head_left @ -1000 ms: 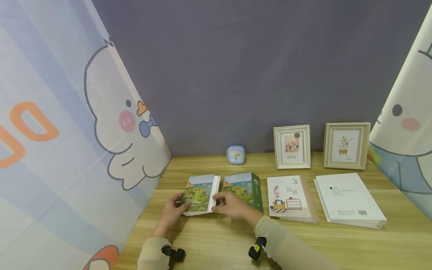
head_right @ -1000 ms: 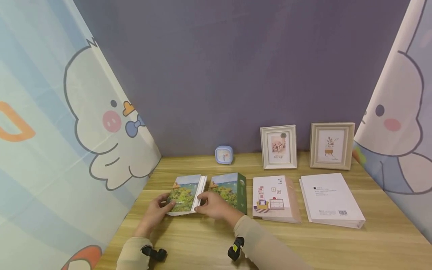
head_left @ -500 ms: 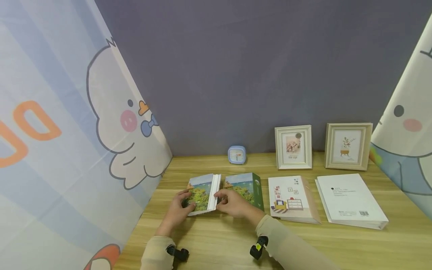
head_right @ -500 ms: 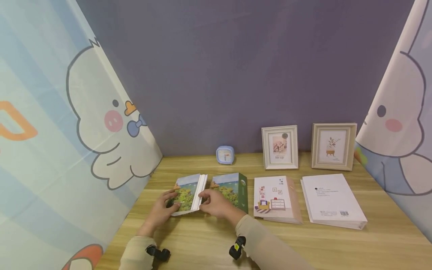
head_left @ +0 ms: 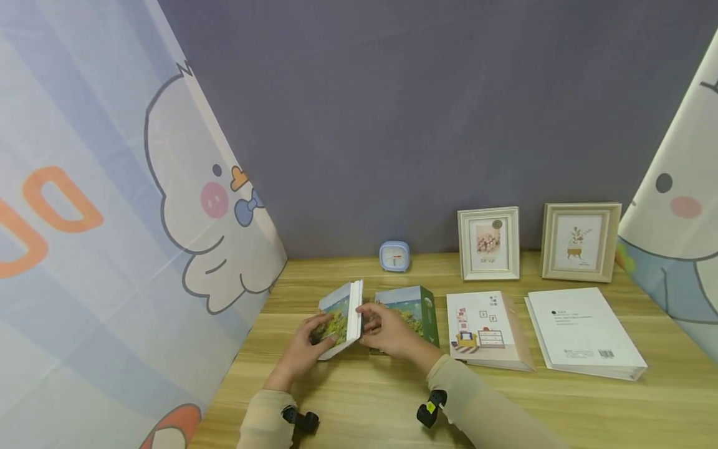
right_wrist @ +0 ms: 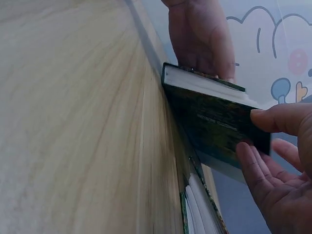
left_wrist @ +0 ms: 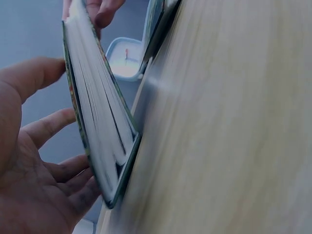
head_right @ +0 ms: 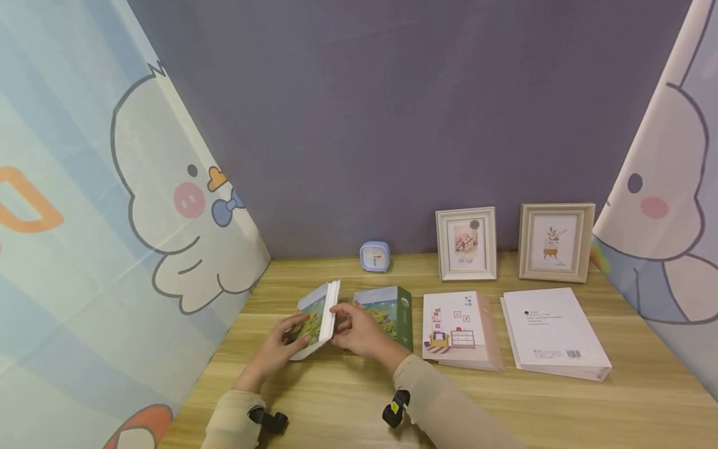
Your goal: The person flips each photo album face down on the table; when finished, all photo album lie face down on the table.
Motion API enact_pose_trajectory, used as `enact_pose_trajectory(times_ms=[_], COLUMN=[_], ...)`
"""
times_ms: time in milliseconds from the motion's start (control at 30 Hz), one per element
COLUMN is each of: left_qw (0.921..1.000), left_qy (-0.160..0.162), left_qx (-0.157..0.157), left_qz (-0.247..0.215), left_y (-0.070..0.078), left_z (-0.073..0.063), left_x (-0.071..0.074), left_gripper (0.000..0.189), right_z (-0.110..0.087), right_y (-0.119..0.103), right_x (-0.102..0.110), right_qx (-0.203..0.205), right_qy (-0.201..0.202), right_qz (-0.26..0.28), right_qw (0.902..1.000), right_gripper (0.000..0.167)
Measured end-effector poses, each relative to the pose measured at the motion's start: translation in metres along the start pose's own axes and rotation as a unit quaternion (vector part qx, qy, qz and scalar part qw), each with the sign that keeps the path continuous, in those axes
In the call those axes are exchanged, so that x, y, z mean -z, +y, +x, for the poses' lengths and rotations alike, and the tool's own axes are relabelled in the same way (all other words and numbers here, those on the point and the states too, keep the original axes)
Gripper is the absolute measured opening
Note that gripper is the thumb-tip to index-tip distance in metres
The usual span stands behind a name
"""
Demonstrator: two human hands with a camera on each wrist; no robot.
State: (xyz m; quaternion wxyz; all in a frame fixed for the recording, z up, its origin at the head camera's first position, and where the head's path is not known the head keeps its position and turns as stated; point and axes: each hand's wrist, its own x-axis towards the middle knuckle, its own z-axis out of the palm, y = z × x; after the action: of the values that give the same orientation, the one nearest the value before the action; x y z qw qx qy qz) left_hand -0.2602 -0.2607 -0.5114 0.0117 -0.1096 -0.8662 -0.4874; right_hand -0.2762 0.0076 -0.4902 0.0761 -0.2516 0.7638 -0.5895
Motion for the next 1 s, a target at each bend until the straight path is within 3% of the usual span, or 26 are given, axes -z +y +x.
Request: enact_pose_trajectory(times_ms=[300,500,700,1000], left_qw=[0.9981,0.9987,0.999,0.9975], left_qy=[-0.007,-0.016,-0.016,-0.018], left_qx=[-0.021,-0.019,-0.037,-0.06], left_qz=[-0.057,-0.044,-0.022,-0.034], left_y=[0.0,0.003,0.007,0.019], left_z=[0.002,0.001,0.003,0.004], left_x=[-0.004,-0.006,-0.008,-0.01], left_gripper=[0.056,0.057,0.056,0.056], right_z=[0.002,0.003,0.003,0.003], right_y=[0.0,0.002,0.002,-0.002], right_x=[-0.001,-0.002,-0.002,-0.002], right_qx=[0.016,0.009,0.0,0.003], right_qy=[0.01,0.005,-0.007,-0.012], right_qz=[0.036,0.057,0.066,0.054], right_qw=[0.9992,0.9983,0.9978,0.9985], right_gripper=[0.081,0.09,0.089,0.081])
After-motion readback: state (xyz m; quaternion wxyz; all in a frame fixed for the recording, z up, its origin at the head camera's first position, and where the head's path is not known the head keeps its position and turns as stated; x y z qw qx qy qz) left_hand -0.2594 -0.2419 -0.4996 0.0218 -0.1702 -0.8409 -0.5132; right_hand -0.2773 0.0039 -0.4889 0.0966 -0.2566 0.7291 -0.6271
